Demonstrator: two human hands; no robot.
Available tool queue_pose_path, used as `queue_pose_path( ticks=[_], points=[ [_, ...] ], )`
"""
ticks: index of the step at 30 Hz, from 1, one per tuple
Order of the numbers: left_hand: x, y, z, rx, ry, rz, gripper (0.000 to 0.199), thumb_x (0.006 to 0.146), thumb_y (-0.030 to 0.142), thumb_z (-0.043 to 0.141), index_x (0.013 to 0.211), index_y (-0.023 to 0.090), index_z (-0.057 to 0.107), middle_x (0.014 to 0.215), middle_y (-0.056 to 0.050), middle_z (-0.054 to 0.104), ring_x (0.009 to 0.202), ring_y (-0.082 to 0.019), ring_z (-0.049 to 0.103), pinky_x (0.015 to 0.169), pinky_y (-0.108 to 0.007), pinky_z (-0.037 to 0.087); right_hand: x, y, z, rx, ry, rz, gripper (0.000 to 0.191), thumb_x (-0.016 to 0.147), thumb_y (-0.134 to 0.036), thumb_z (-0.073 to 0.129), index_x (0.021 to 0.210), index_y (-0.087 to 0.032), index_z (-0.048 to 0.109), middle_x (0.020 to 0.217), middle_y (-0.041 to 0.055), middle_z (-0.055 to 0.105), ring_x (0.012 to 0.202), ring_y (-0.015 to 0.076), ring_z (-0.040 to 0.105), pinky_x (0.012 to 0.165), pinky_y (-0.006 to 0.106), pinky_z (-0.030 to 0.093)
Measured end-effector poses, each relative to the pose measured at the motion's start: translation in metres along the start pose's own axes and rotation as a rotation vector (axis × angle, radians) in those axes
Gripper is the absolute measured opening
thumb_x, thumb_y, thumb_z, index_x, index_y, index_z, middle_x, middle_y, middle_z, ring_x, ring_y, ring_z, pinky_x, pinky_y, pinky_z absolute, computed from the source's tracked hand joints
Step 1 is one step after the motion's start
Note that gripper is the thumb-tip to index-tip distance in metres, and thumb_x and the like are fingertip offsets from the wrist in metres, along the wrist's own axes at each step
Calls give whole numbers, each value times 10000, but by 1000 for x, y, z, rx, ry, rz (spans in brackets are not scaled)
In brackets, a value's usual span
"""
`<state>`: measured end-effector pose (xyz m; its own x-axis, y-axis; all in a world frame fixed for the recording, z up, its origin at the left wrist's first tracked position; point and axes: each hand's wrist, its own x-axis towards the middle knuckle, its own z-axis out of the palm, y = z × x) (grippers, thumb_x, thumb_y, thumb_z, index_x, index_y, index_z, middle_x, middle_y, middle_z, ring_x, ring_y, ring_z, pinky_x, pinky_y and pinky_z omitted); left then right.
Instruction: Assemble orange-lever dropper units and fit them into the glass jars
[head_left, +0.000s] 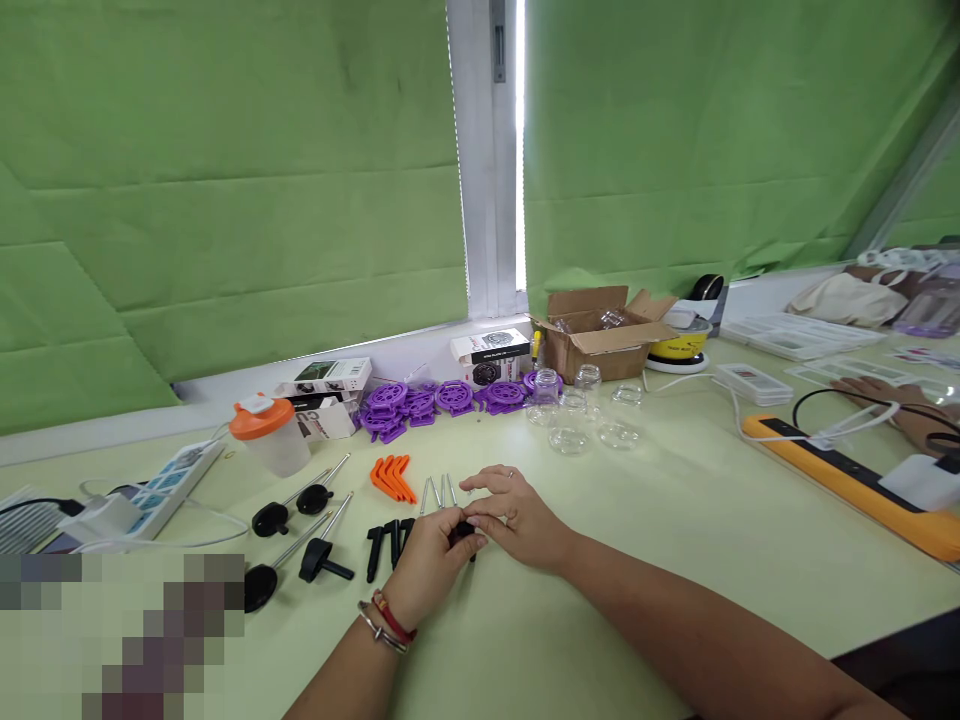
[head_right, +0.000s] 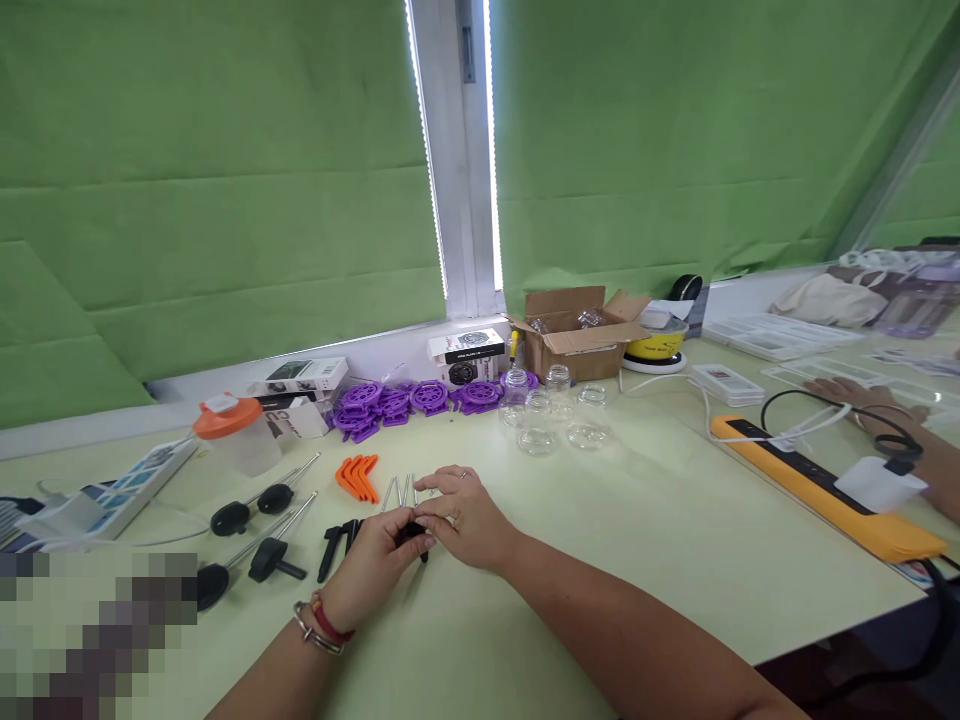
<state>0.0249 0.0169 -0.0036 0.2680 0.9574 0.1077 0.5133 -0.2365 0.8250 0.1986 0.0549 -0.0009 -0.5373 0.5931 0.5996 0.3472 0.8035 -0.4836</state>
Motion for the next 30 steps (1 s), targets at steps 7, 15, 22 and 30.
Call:
queue_pose_path(
  ticks=[7, 15, 22, 30],
  points=[
    [-1, 3, 0, -13, 10, 1, 193, 782, 327, 582, 831, 156, 656, 723, -16, 619, 658, -144, 493, 626, -242, 398, -3, 1, 2, 11, -18, -37, 180, 857, -224, 558, 929, -260, 719, 1122, 45, 651, 1019, 214, 539, 903, 422, 385],
    [-2, 8, -1, 44, -4, -36, 170, 764, 331, 593, 757, 162, 614, 646, 18, 525, 618, -128, 451, 600, -238, 368, 0, 36, -6, 85, 119, 302, 262, 885, -240, 471, 1035, -193, 680, 1072, 85, 671, 1015, 202, 583, 907, 372, 435],
    [-2, 9, -1, 39, -13, -20, 182, 774, 346, 589, 773, 165, 618, 667, 12, 541, 634, -128, 462, 611, -237, 376, -5, 70, -10, -58, -34, 627, 354, 832, -299, 531, 1149, -176, 630, 1029, 82, 663, 863, 194, 602, 799, 319, 461],
    [-2, 9, 0, 43, -15, -18, 177, 763, 340, 592, 784, 167, 620, 677, 6, 553, 636, -131, 464, 617, -240, 387, 0, 63, -4, -254, -183, 492, 337, 801, -96, 489, 1069, -186, 672, 964, 92, 633, 893, 202, 579, 801, 305, 423]
  ],
)
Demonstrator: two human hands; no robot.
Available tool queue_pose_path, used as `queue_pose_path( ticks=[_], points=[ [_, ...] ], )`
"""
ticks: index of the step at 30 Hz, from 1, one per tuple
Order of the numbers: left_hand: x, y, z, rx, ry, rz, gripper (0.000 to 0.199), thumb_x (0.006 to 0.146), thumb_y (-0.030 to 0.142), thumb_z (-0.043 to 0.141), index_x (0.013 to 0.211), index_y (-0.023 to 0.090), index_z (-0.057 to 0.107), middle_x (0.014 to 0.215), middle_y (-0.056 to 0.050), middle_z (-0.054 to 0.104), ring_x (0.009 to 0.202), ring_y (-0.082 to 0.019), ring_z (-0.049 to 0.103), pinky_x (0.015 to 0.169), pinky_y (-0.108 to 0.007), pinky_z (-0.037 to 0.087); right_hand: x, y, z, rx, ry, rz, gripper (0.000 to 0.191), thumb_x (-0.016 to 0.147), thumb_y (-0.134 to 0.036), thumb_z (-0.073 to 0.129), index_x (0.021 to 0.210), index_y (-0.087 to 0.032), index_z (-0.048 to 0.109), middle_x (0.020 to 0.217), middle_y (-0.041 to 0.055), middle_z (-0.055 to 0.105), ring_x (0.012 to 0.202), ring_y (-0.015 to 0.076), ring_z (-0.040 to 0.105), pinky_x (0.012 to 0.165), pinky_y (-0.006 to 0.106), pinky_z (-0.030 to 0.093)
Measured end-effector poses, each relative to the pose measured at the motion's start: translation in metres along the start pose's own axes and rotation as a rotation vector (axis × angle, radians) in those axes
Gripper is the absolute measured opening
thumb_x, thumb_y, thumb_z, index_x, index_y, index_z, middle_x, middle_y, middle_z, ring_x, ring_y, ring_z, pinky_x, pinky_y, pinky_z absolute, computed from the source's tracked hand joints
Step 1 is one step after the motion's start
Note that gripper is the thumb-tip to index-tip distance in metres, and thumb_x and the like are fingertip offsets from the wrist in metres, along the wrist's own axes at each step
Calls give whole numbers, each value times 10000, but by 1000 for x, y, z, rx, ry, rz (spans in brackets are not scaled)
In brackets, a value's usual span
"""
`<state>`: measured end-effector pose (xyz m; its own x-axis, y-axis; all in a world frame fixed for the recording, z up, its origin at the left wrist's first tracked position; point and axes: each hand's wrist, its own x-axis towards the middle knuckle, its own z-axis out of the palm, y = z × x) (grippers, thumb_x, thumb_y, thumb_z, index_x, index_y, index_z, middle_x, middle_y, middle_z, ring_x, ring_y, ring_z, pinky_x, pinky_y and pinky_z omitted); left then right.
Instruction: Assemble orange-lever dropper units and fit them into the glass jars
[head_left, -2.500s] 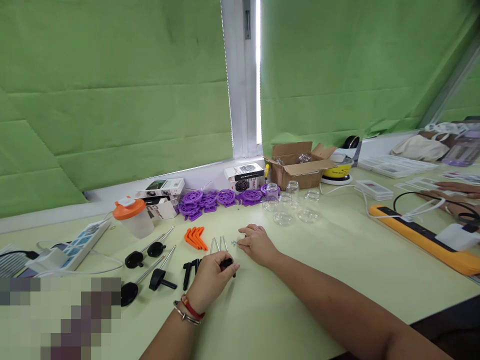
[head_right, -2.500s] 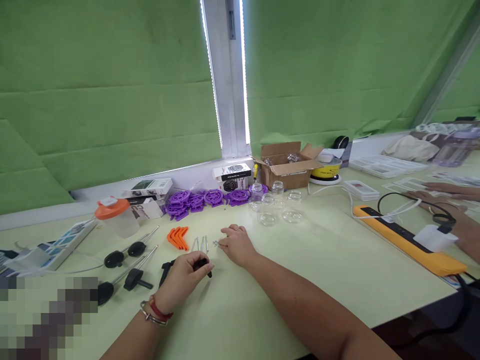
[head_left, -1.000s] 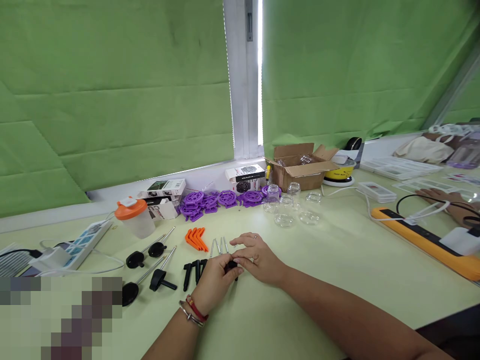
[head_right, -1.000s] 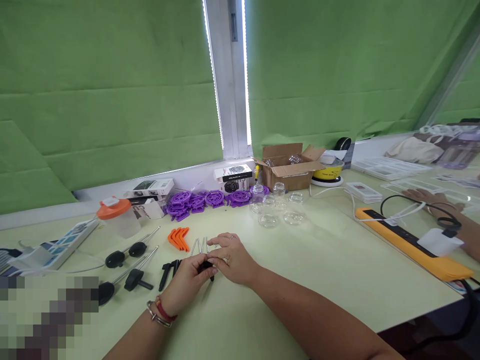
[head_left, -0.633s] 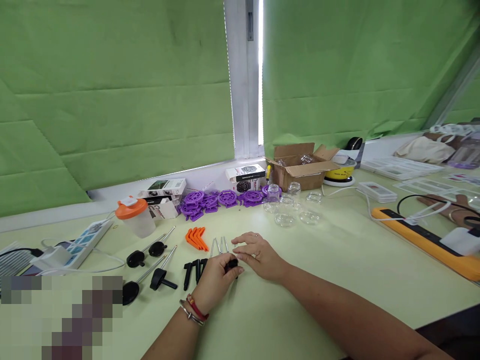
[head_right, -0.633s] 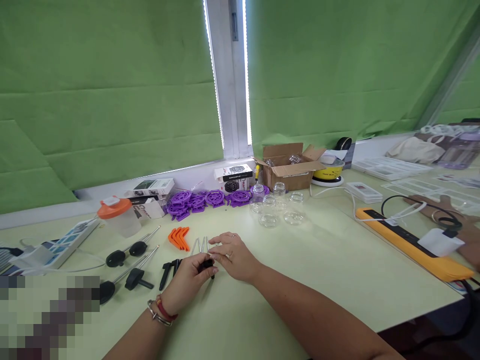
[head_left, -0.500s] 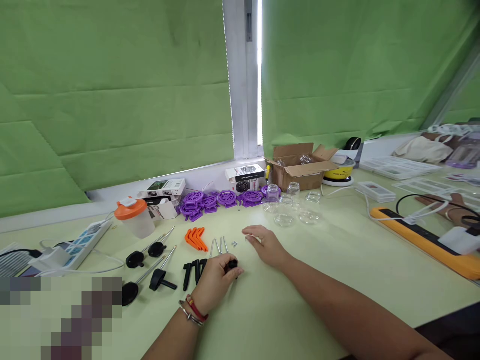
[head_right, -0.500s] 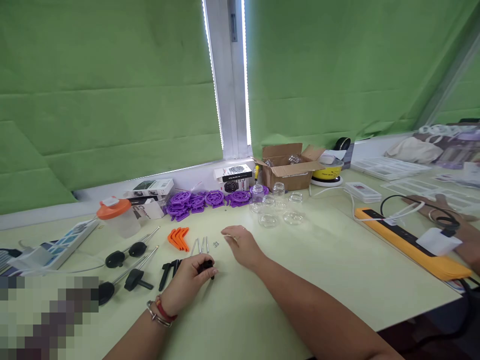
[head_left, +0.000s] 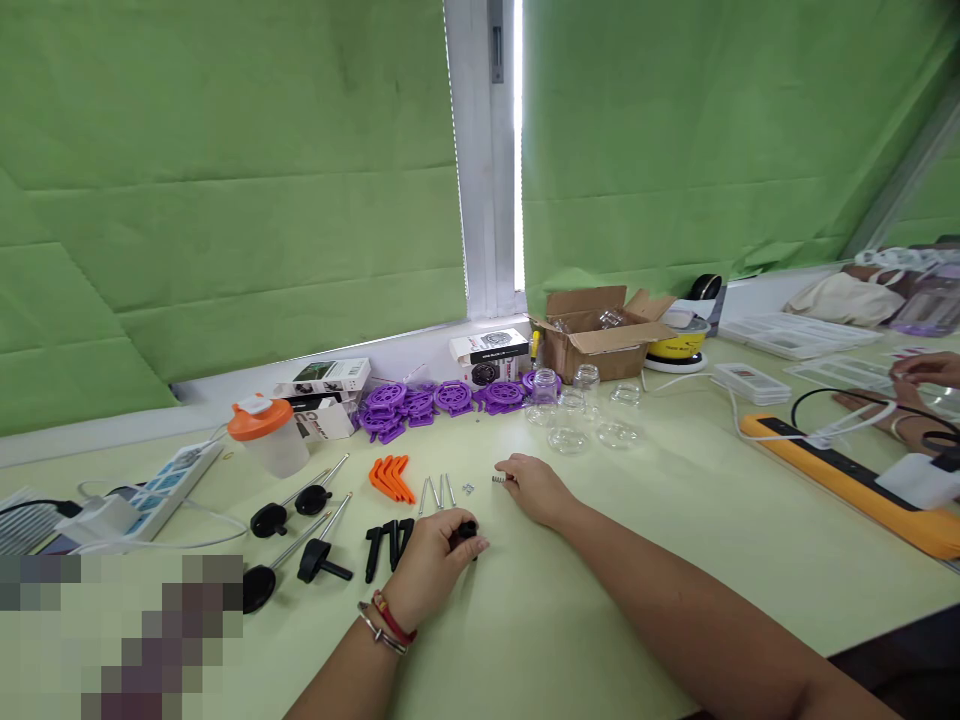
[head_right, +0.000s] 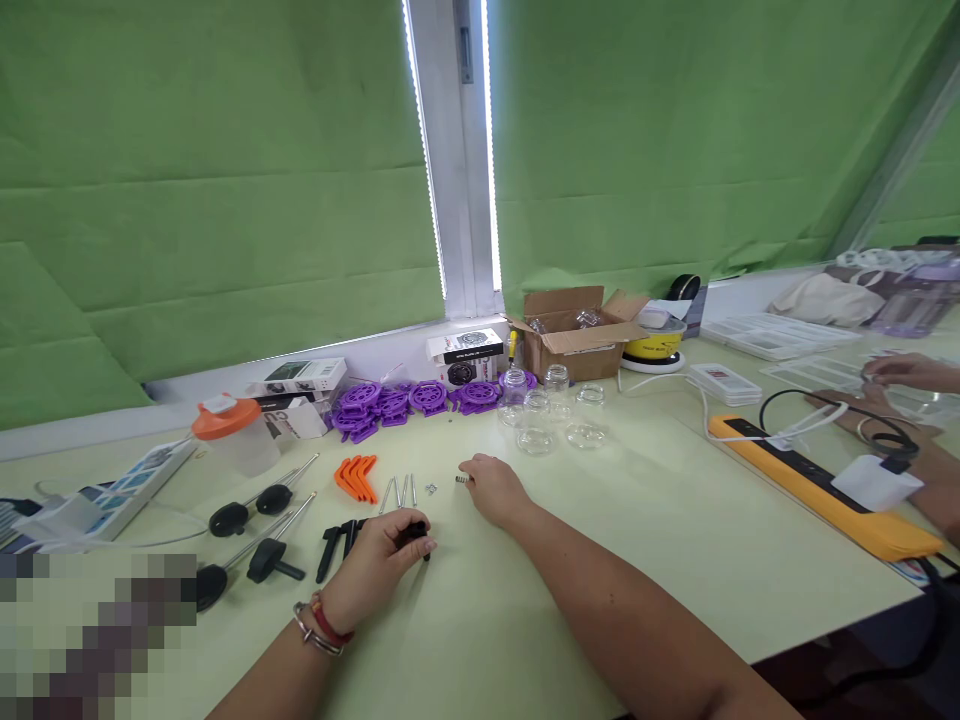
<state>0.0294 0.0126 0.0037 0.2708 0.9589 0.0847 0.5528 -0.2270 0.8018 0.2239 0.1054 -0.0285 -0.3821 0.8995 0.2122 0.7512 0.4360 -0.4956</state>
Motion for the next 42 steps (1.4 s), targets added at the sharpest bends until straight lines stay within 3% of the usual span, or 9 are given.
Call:
queue_pose_path(
  ticks=[3, 8, 12, 17, 30, 37, 42],
  points=[
    [1, 0, 0, 1, 2, -6, 172, 757, 333, 599, 797, 167, 621, 684, 5, 557, 639, -134, 467, 617, -242, 389, -3, 4, 2, 131, 22, -28, 384, 810, -88, 469, 1143, -181, 635, 945, 86, 615, 869, 194, 567, 806, 329, 430],
    [0, 0, 0, 16, -2, 4, 165, 767, 325, 585, 796, 168, 627, 673, 9, 550, 634, -133, 465, 610, -238, 378, -11, -4, 5, 678, -56, -23, 438, 854, -204, 480, 1290, -223, 512, 844, 6, 537, 663, 100, 498, 671, 275, 451],
    [-1, 2, 0, 43, -4, 12, 159, 774, 312, 574, 784, 162, 626, 675, 7, 544, 634, -132, 451, 607, -239, 364, -16, -20, 4, 1023, -155, -34, 374, 836, -307, 543, 1193, -198, 572, 814, -10, 488, 617, 76, 515, 605, 254, 438],
    [0, 4, 0, 45, -4, 17, 164, 779, 316, 566, 740, 162, 604, 650, 19, 495, 629, -127, 421, 600, -235, 345, -20, -34, -2, 1201, -178, -32, 357, 776, -365, 644, 1077, -182, 583, 831, -8, 514, 651, 107, 612, 619, 276, 458],
    [1, 1, 1, 36, 0, 38, 159, 782, 309, 562, 714, 168, 586, 642, 25, 491, 623, -124, 412, 594, -233, 340, -26, -46, -4, 1215, -110, -23, 318, 728, -309, 697, 1004, -176, 609, 819, 15, 614, 791, 123, 583, 710, 279, 449],
    [1, 3, 1, 29, 1, 35, 154, 775, 299, 562, 699, 165, 563, 655, 20, 491, 632, -128, 421, 605, -234, 349, -28, -50, 3, 1185, -93, -94, 285, 768, -293, 657, 1020, -176, 595, 819, 10, 601, 757, 111, 566, 741, 294, 469],
    [1, 3, 2, 24, -5, 35, 170, 771, 307, 566, 672, 172, 538, 638, 25, 479, 621, -126, 406, 595, -232, 340, -32, -52, 0, 996, -35, -191, 239, 810, -243, 590, 1041, -180, 591, 844, 23, 617, 793, 129, 586, 783, 313, 484]
  ],
)
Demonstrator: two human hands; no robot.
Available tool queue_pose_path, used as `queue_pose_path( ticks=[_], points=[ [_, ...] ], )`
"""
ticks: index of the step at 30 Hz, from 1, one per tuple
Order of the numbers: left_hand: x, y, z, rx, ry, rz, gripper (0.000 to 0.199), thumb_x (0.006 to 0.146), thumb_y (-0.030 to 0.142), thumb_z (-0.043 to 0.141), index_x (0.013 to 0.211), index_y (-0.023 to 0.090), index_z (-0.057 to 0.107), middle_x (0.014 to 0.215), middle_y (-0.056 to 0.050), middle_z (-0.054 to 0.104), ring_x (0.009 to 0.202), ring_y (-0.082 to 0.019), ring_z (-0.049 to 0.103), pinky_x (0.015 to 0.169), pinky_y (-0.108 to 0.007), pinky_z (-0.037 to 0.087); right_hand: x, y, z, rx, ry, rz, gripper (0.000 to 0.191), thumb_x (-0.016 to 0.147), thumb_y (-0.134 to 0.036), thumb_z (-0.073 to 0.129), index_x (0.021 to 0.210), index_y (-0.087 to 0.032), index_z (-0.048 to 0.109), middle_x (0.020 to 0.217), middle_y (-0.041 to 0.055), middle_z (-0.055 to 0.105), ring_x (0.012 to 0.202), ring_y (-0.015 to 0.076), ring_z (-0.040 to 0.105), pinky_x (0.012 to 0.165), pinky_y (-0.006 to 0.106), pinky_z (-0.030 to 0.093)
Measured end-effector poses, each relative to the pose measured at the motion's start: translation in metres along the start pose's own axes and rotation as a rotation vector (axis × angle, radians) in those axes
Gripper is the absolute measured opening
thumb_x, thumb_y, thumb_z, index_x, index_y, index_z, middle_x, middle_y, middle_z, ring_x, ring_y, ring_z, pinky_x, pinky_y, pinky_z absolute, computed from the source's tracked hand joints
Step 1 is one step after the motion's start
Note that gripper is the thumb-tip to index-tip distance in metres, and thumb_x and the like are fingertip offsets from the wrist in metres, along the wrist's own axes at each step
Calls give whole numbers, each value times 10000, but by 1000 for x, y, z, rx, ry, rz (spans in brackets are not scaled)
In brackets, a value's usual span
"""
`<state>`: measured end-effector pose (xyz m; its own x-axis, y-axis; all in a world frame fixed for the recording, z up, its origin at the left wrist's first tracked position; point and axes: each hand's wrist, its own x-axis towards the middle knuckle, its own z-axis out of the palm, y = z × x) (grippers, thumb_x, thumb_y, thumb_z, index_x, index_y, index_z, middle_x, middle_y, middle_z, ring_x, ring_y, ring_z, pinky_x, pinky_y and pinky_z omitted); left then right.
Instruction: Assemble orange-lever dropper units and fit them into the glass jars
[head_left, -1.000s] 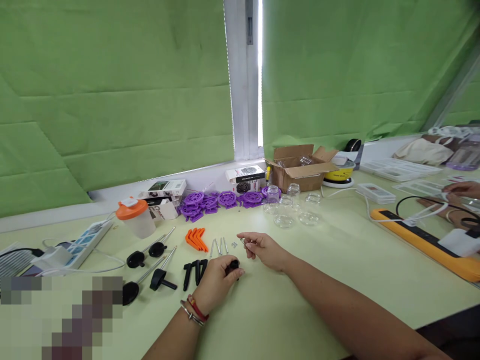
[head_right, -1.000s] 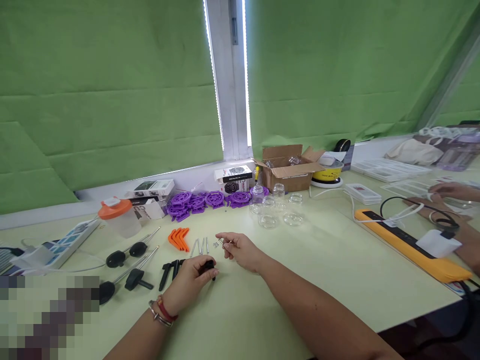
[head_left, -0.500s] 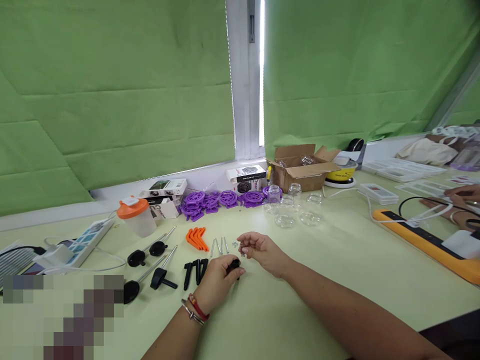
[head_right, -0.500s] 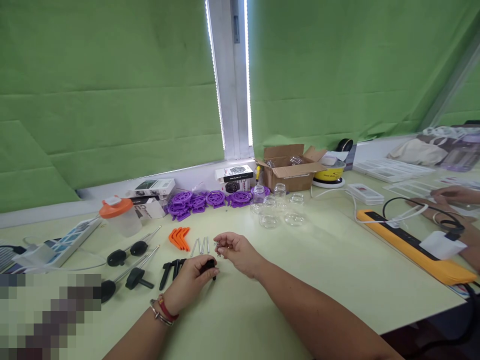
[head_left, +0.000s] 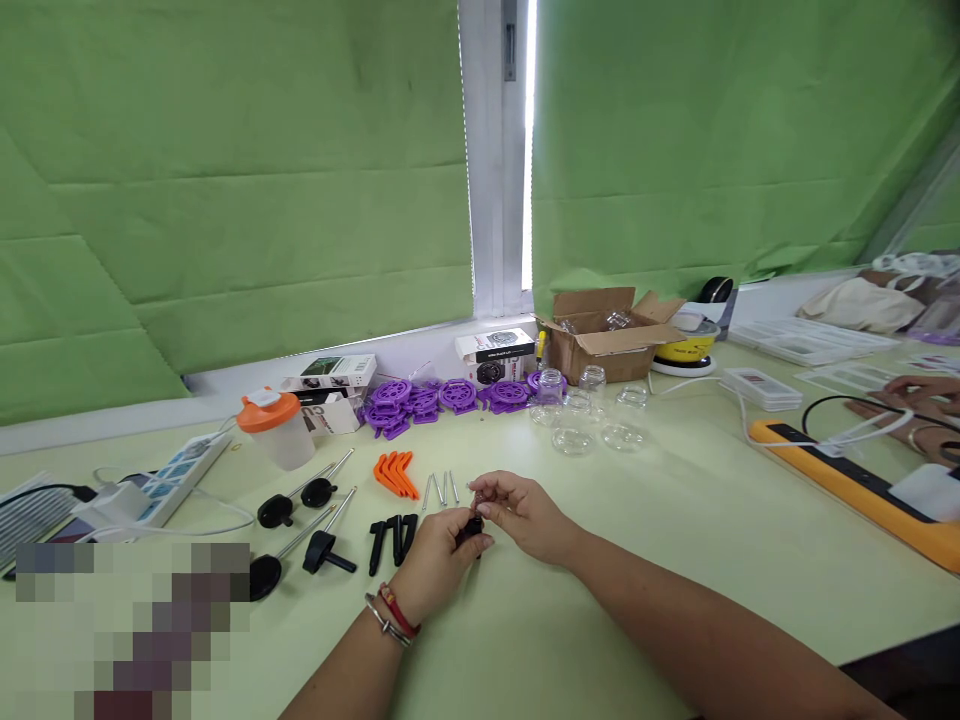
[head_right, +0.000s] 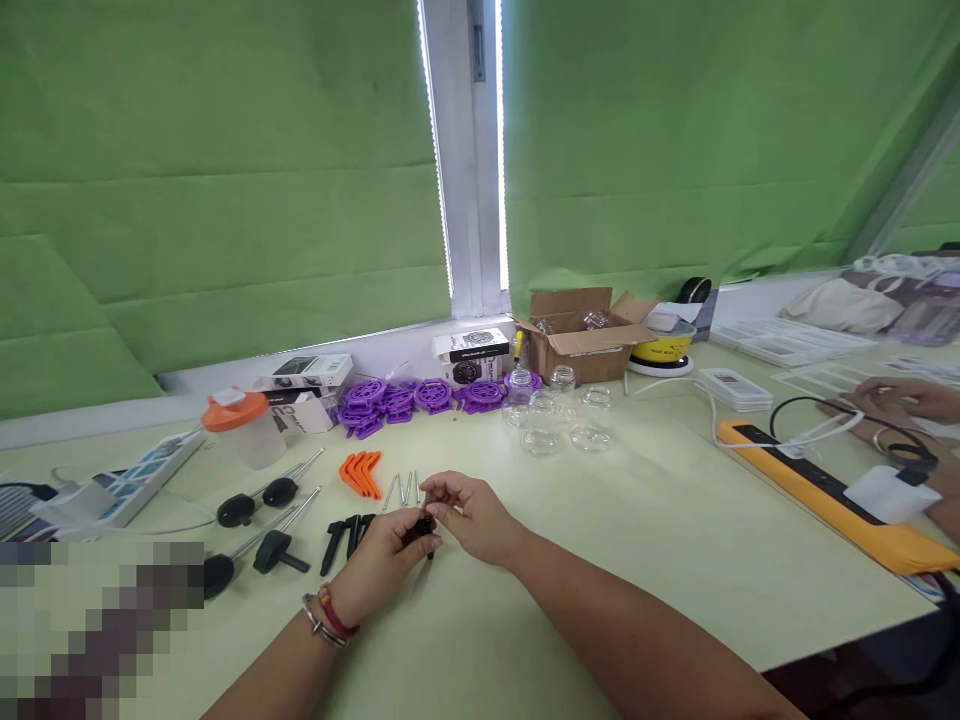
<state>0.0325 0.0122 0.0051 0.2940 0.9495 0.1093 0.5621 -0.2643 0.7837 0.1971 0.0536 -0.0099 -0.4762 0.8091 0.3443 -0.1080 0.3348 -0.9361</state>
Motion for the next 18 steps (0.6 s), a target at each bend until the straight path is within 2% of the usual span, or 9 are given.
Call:
queue_pose_path(
  ticks=[4, 8, 12, 18],
  points=[
    [0, -3, 1, -34, -2, 27, 157, 784, 313, 559, 711, 173, 559, 661, 18, 522, 631, -128, 427, 601, -228, 355, -4, -7, -1, -257, -38, -97, 234, 834, -183, 528, 1052, -185, 612, 920, 47, 653, 845, 149, 603, 795, 310, 489],
    [0, -4, 1, -47, -4, 30, 153, 793, 303, 561, 738, 164, 590, 695, 3, 569, 658, -134, 470, 622, -230, 382, -4, -11, -3, -445, -80, -221, 236, 826, -145, 511, 1021, -197, 633, 903, 47, 655, 811, 150, 590, 752, 295, 486],
    [0, -4, 0, -76, -21, 50, 153, 809, 294, 551, 813, 164, 632, 765, -11, 618, 710, -144, 509, 669, -236, 402, -3, -13, -6, -511, -126, -315, 232, 834, -144, 498, 982, -202, 667, 878, 53, 643, 798, 148, 592, 748, 288, 486],
    [-1, -1, -2, -52, -14, 31, 194, 812, 316, 546, 720, 157, 608, 684, 4, 567, 659, -131, 462, 622, -226, 376, -4, -19, -8, -525, -201, -324, 175, 817, -172, 536, 885, -187, 696, 906, 65, 614, 786, 145, 593, 730, 275, 491]
  ],
)
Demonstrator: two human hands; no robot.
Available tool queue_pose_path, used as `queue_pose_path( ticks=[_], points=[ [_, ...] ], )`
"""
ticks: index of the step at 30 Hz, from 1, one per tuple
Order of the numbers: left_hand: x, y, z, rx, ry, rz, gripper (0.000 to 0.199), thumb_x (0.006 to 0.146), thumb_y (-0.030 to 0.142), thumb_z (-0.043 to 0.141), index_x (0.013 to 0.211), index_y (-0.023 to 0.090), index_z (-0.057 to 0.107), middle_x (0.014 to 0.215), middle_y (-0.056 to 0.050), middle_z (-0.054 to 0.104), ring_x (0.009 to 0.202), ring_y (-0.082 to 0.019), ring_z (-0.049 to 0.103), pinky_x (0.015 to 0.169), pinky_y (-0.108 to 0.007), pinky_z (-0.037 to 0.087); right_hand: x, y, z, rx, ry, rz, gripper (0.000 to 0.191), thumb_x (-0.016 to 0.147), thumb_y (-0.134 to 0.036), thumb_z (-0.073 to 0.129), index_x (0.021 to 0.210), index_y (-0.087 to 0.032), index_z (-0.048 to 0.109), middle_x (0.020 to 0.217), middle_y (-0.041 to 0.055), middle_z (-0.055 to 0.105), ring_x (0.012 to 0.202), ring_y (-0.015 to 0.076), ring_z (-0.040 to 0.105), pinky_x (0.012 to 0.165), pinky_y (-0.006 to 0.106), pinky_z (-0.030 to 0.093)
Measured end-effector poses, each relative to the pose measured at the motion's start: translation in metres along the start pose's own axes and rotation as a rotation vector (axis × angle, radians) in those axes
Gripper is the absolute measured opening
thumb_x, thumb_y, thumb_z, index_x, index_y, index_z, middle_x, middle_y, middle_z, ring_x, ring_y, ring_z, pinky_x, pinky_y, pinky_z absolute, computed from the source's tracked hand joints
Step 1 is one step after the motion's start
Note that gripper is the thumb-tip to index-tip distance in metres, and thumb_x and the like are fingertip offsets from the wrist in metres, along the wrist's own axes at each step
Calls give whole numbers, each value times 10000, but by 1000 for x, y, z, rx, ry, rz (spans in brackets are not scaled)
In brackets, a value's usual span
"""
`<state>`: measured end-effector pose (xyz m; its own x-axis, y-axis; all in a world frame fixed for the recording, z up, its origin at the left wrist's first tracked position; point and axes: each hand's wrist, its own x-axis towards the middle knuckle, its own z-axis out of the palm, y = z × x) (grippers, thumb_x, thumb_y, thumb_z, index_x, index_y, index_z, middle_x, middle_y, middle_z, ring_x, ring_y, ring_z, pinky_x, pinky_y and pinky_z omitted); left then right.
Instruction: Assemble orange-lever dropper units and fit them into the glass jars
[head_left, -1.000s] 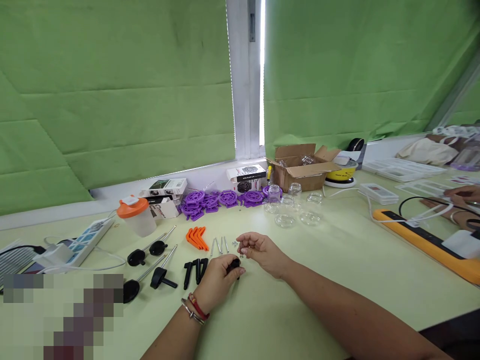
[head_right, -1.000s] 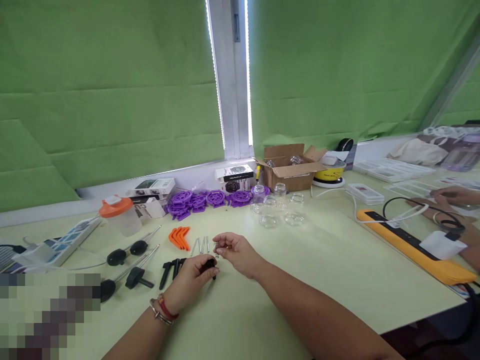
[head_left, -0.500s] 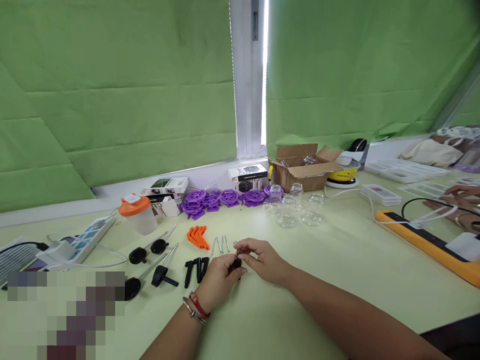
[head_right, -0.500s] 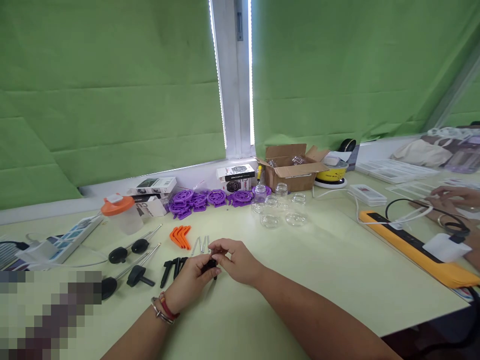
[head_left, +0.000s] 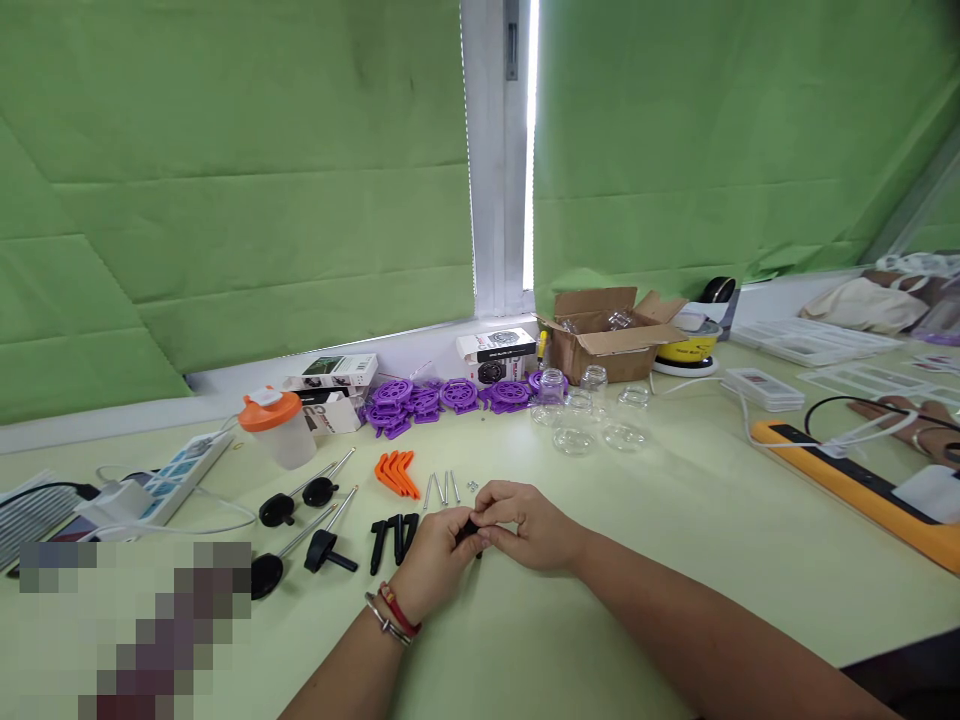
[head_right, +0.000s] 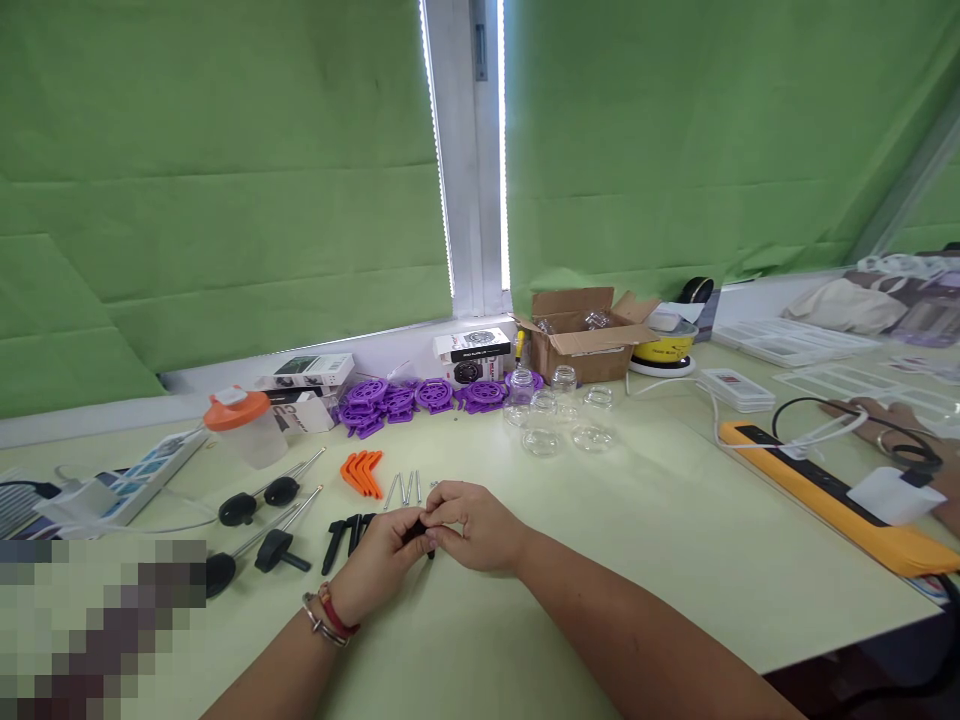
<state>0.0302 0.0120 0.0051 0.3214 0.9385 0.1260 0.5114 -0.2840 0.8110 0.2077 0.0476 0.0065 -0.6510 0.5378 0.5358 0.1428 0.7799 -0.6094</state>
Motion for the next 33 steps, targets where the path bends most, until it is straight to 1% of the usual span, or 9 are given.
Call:
queue_pose_path(
  ticks=[9, 15, 18, 21, 23, 27, 28, 30, 33],
  points=[
    [0, 0, 0, 0, -3, 1, 170, 802, 294, 550, 710, 157, 590, 677, 12, 546, 652, -127, 446, 619, -226, 367, -1, 2, 3, 21, 7, 14, 153, 824, -175, 546, 859, -185, 694, 905, 60, 597, 793, 139, 584, 737, 267, 484],
    [1, 0, 0, 48, 14, -8, 141, 795, 275, 548, 735, 158, 596, 692, 0, 569, 657, -135, 469, 620, -234, 371, -2, 7, 5, 13, 5, 10, 153, 816, -140, 543, 857, -172, 686, 912, 58, 590, 794, 132, 580, 730, 253, 477],
    [1, -3, 2, 63, 43, -23, 123, 782, 277, 566, 812, 166, 609, 729, -8, 593, 672, -143, 494, 628, -238, 383, -3, 8, 5, -23, -11, 12, 158, 802, -113, 535, 828, -172, 679, 922, 56, 591, 805, 132, 578, 741, 252, 476],
    [0, -6, 4, 85, 53, -47, 133, 770, 278, 577, 849, 176, 608, 711, 0, 585, 651, -141, 498, 607, -234, 384, -3, 11, 5, -70, -42, 21, 161, 785, -92, 532, 788, -174, 670, 928, 50, 598, 810, 132, 582, 743, 251, 476],
    [-1, -8, 3, 99, 57, -58, 142, 769, 278, 575, 868, 180, 605, 698, 5, 582, 644, -141, 506, 603, -233, 387, -3, 13, 5, -79, -49, 32, 175, 795, -94, 523, 818, -180, 673, 946, 48, 604, 828, 132, 589, 759, 249, 476],
    [0, -12, -4, 139, 122, -83, 346, 772, 262, 565, 1109, 191, 537, 703, 16, 593, 651, -150, 544, 637, -245, 409, -3, 15, 3, -97, -24, 68, 216, 826, -114, 504, 941, -185, 672, 993, 57, 624, 865, 137, 599, 787, 254, 480],
    [0, -13, -7, 171, 137, -95, 347, 774, 266, 563, 1112, 193, 538, 704, 13, 596, 657, -155, 551, 647, -251, 413, -3, 16, 2, -108, -17, 84, 216, 831, -123, 503, 951, -183, 672, 1001, 61, 629, 867, 140, 603, 787, 257, 483],
    [1, -14, -13, 248, 158, -121, 250, 779, 276, 554, 1014, 195, 581, 738, -5, 606, 689, -167, 565, 670, -264, 420, -3, 18, 0, -134, -6, 119, 208, 836, -135, 503, 939, -180, 677, 1006, 67, 638, 859, 146, 612, 784, 264, 490],
    [1, -15, -17, 339, 193, -164, 155, 780, 262, 548, 899, 182, 606, 865, -45, 598, 748, -179, 576, 710, -283, 430, -3, 22, -2, -173, -5, 150, 202, 835, -136, 501, 902, -179, 687, 993, 70, 649, 848, 154, 621, 782, 276, 496]
  ],
)
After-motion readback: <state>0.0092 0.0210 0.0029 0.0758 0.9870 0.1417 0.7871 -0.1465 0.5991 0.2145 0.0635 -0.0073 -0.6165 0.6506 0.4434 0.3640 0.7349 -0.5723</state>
